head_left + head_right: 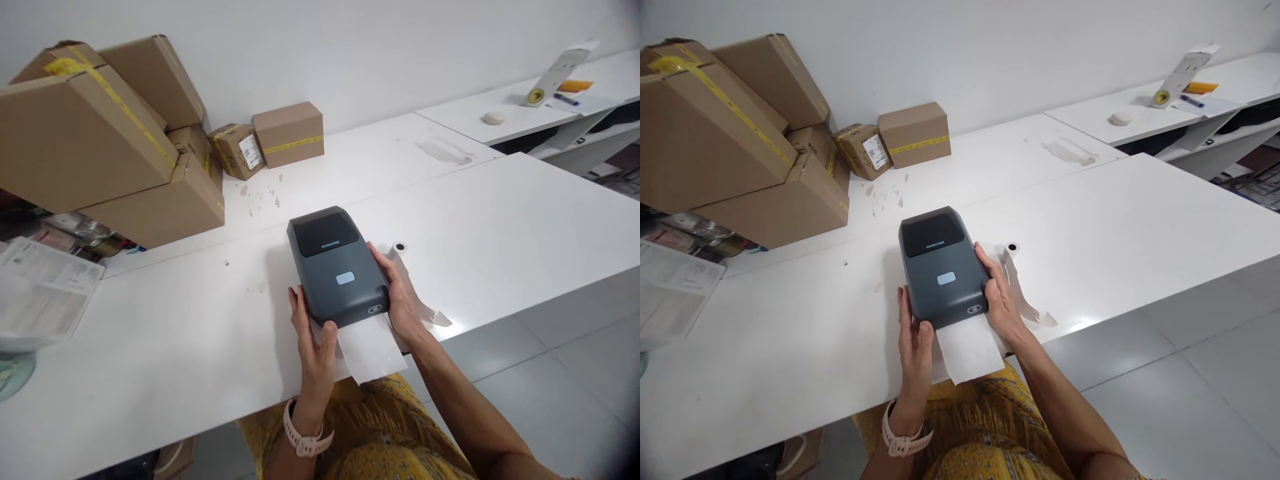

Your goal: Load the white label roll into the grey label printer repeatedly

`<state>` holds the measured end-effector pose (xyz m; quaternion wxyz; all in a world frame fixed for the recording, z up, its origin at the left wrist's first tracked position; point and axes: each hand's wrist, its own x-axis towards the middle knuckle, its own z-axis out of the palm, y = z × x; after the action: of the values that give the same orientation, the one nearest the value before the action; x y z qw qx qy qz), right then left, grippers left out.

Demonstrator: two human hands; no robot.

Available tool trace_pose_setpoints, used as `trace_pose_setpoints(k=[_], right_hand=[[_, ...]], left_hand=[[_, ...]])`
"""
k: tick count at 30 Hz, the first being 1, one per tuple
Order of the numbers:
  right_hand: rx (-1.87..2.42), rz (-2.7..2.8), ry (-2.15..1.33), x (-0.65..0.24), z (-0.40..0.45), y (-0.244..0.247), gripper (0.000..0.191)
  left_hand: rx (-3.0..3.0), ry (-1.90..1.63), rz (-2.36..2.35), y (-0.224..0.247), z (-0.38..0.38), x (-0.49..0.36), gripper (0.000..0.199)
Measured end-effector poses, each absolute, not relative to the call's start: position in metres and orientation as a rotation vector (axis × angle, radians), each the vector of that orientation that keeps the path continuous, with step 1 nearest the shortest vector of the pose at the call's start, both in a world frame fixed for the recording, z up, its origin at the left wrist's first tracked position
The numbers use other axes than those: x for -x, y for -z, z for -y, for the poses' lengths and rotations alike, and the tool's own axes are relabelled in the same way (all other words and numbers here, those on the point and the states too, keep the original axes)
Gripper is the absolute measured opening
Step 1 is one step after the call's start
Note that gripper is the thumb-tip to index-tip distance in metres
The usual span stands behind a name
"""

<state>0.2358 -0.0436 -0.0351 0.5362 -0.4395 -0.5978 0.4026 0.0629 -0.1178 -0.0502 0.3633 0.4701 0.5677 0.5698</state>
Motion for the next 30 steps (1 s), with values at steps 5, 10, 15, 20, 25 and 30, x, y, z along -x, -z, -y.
trace_pose_setpoints(k=[5,10,15,20,25,30], right_hand=[[1.032,1.591,-0.941,-0.250,0.035,0.013,0.076],[0.888,1.746,-0.662,-0.244,-0.009,-0.048,0.073],[0.840,1.688,-0.450,-0.212,-0.076,-0.103,0.072],[0.934,1.663,-0.608,-0.193,-0.152,-0.128,0.077],[0.961,1.659,-0.710,-0.190,-0.175,-0.118,0.078],[0.866,1.829,-0.139,-0.207,-0.109,-0.081,0.055]], left_hand=[[-1.433,-1.468,-1.506,0.021,0.112,-0.048,0.065],[-1.400,-1.608,-1.353,-0.018,0.062,-0.020,0.059],[-1.140,-1.563,-1.588,-0.015,0.020,-0.007,0.042],[-1.181,-1.203,-1.587,0.009,0.021,-0.009,0.069],[-1.143,-1.164,-1.528,0.016,0.021,-0.008,0.068],[-1.164,-1.153,-1.539,0.016,0.019,-0.009,0.064]])
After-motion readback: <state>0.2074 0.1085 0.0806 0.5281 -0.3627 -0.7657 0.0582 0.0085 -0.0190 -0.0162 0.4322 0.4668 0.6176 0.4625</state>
